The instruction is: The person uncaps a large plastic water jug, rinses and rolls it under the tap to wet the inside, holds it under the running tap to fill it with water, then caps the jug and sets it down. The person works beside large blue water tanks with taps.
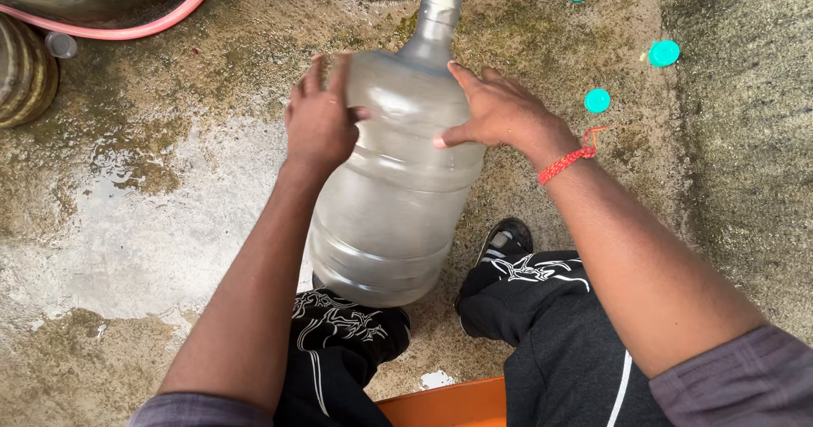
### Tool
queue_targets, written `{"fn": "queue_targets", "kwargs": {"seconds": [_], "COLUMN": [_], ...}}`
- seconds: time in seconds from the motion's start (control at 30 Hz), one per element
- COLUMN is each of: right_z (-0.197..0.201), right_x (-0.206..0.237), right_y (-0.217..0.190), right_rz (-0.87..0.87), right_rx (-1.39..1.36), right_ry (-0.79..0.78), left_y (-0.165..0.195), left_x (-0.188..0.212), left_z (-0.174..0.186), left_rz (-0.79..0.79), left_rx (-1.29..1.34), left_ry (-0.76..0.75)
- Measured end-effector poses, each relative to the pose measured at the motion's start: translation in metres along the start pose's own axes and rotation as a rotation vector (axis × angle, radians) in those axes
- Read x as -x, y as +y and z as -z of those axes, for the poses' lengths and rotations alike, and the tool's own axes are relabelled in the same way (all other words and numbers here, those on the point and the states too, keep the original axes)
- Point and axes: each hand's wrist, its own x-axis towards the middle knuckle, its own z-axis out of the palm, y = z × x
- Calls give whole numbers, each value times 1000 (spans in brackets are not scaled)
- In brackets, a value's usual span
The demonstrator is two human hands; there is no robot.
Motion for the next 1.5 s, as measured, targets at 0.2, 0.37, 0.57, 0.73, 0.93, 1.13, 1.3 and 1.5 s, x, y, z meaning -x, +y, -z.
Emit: {"fn": "queue_targets", "kwargs": {"seconds": [0.2,0.37,0.57,0.73,0.93,1.13,1.3,1.5], "right_z": [-5,0,2,13,36,39,31,8], "right_x": [6,4,-5,5,26,50,39,6], "right_y": [-13,-14,-11,-4,0,-3,19,36], "right_rz": [-194,-387,-508,-465,-323,-175,-218,68], "right_rx": [-507,-1107,-1363,-1244,-1165,-1074,-608,-131], "right_ry": [-178,-219,-73,28,174,159,239,353], "left_y": [-20,-16,-12,-3,15,53,93,86], "left_x": [-2,0,0,-1,-2,-31,-6,13], "left_z": [-24,-31,-31,-36,-58,-65,-66,-48], "left_rz": [509,589,611,556,538,837,95,-466], "left_rx": [602,691,739,921,1116,910,221,-18], "left_ry": [-154,-245,-292,-445,-653,88,340,208]}}
